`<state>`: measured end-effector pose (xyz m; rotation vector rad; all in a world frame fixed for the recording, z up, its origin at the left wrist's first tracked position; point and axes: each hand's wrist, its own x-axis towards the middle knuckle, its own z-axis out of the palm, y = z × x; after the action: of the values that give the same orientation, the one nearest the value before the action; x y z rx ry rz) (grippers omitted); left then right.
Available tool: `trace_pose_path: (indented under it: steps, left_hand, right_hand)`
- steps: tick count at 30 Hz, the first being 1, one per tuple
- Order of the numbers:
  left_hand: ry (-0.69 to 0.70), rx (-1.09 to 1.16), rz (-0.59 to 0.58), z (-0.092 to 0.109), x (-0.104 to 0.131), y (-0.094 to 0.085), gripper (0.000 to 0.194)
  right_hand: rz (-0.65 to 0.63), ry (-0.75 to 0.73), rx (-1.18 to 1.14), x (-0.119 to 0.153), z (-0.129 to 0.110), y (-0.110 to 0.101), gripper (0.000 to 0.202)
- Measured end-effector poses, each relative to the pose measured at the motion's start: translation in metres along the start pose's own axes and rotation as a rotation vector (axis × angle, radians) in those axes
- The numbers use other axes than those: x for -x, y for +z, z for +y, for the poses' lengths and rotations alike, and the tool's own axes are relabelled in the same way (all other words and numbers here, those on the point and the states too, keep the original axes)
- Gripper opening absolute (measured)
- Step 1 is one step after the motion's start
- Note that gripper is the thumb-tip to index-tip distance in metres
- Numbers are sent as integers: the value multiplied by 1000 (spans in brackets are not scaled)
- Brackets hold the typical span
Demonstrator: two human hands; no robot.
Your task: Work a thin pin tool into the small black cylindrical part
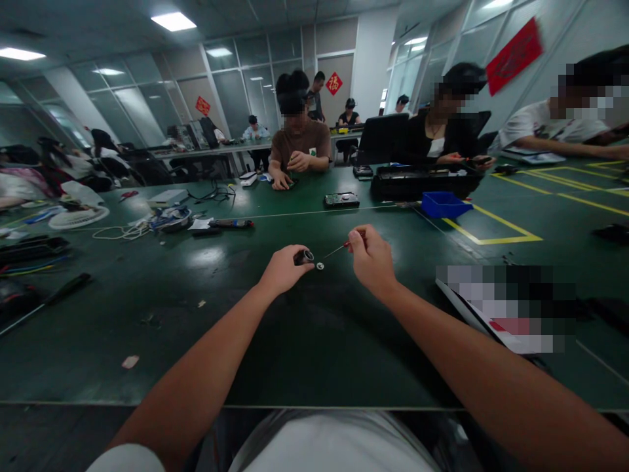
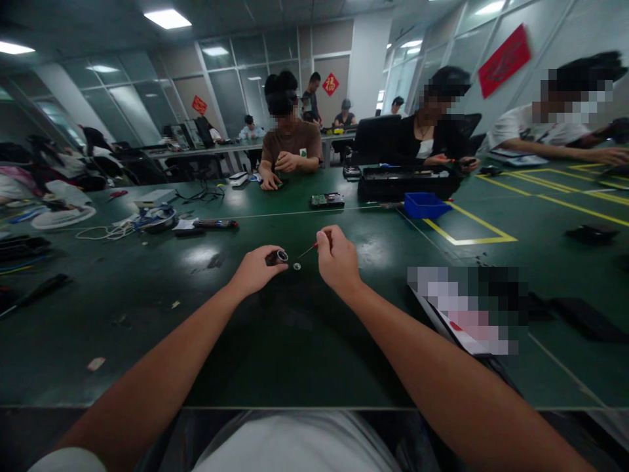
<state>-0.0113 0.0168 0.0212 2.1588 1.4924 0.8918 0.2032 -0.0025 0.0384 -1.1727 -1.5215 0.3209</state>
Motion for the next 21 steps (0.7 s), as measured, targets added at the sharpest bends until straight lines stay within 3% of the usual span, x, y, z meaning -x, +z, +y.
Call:
trace_pose_path:
  steps: [6,9,12,15,18,21]
  left_hand:
    - [-180,433,-11,-1,-7,4,35]
    - [-189,436,-26,3,-7,4,23]
    - [-142,276,-32,9,-10,1,24]
    - [-19,-39,-54,12,-18,3,21]
    - [68,-266,-182,11,-29,12,24]
    - [65,-389,-327,7,-38,21,29]
  right_hand:
    - [6,2,-36,0,-5,-3,21]
    - [13,0,-38,0,-5,-3,22]
    - [23,-6,-39,-1,-4,-3,22]
    - [26,-15,-46,-1,-2,-2,21]
    - [25,-18,-43,-1,-1,-2,21]
    - [15,-20,-37,-1,-1,-2,22]
